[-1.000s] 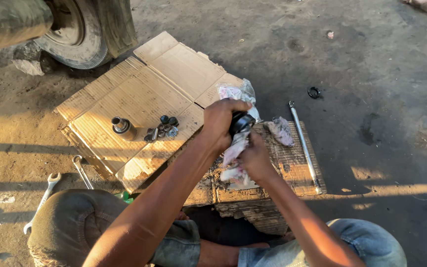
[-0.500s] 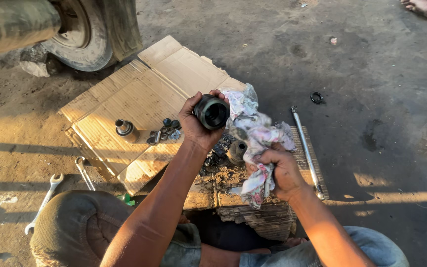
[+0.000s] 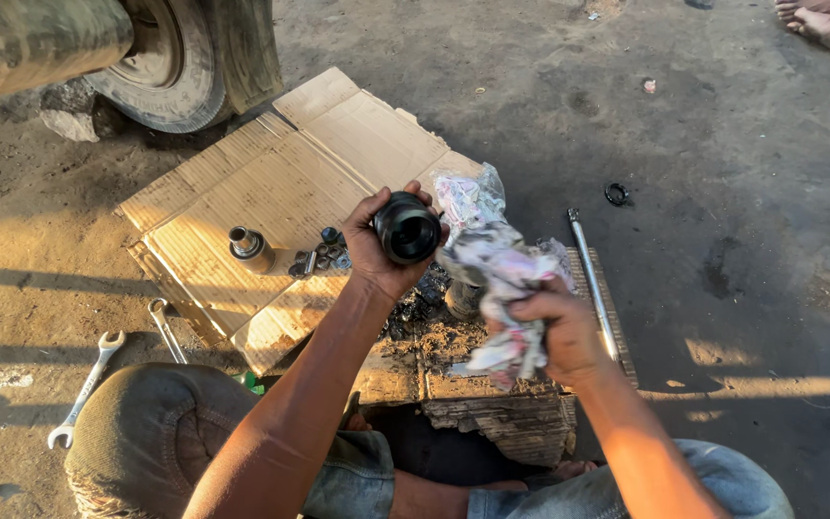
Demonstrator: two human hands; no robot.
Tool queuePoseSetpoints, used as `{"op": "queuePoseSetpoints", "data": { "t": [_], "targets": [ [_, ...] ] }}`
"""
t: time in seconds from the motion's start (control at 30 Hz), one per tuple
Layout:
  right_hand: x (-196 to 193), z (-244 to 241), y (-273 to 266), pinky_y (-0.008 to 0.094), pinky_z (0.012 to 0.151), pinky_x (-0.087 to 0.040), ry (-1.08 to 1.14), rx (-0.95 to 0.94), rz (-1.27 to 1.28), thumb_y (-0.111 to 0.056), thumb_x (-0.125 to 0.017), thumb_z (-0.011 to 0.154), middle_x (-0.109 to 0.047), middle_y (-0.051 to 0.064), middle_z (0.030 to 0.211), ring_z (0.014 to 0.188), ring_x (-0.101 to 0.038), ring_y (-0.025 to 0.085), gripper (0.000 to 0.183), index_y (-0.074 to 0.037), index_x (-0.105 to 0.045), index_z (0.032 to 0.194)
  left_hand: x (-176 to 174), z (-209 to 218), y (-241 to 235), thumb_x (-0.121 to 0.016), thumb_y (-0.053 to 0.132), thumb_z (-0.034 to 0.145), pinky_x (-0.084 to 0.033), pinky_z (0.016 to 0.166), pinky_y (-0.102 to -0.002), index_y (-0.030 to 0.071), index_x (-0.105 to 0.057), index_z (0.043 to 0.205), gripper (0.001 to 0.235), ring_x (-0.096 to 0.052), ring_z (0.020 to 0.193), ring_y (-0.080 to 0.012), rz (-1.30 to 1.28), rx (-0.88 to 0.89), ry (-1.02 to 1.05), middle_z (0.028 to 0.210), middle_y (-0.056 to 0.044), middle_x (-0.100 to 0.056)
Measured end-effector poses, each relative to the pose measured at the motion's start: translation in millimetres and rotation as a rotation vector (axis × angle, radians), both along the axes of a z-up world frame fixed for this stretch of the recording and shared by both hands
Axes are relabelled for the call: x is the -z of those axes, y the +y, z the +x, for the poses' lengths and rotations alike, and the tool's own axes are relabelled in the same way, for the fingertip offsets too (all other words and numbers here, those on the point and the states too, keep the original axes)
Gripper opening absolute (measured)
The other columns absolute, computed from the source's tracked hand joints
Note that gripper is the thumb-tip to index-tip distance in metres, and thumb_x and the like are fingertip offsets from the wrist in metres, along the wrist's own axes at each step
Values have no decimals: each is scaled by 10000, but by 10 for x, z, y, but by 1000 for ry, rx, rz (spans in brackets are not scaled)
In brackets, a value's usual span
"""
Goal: The person sits on the ground and cleans a cylindrical mechanical part using a cloth and a small metal tool. They wipe the exterior and interior of the part, scrape out debris, and place the cleaned item on a piece of cardboard alongside other tools and parts.
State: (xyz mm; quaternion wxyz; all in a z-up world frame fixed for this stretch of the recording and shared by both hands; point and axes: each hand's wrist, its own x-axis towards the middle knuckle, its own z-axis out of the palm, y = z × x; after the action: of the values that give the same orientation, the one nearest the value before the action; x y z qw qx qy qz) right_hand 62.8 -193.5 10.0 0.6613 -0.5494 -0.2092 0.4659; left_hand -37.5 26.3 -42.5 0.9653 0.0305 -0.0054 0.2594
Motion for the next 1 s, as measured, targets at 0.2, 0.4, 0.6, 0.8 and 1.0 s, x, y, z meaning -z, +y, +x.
{"op": "queuePoseSetpoints", "data": {
  "t": [0.2, 0.4, 0.6, 0.8, 1.0],
  "targets": [
    [-100, -376, 365, 438, 653, -568, -1633, -198, -436, -243, -786, 774, -706, 158, 721, 617, -666, 308, 293, -17, -729, 951, 26, 183, -293, -750, 273, 834, -594, 854, -453, 14, -574, 1084, 401, -666, 876, -286, 130, 22, 103, 976, -167, -668],
    [-18, -239, 388, 373, 481, -568, -1666, -263, -924, -213, -736, 842, -703, 136, 737, 506, -651, 218, 283, 21, -689, 993, -196, 196, -440, -763, -34, 685, -606, 739, -431, 94, -426, 1235, 658, -670, 867, -241, 508, -83, 437, 1025, -127, -647],
    [126, -63, 417, 348, 534, -598, -993, -254, -600, -115, -749, 726, -719, 123, 741, 494, -707, 220, 395, 6, -611, 1076, -401, 172, -408, -746, -22, 695, -608, 659, -426, 118, -441, 1277, 671, -665, 790, -265, 474, 32, 539, 964, -166, -629],
    [-35, -90, 371, 383, 629, -595, -1408, -285, -793, -227, -822, 743, -722, 165, 695, 575, -691, 264, 313, 42, -734, 878, -425, 224, -422, -739, -30, 711, -618, 662, -394, 30, -441, 1239, 609, -693, 790, -252, 477, -24, 629, 970, -188, -673],
    [106, -103, 324, 379, 611, -593, -1343, -219, -611, -127, -781, 704, -718, 133, 715, 585, -693, 247, 240, 6, -717, 894, -396, 293, -511, -733, -67, 678, -606, 616, -390, 4, -466, 1179, 572, -701, 736, -252, 585, -69, 674, 927, -209, -678]
  ]
}}
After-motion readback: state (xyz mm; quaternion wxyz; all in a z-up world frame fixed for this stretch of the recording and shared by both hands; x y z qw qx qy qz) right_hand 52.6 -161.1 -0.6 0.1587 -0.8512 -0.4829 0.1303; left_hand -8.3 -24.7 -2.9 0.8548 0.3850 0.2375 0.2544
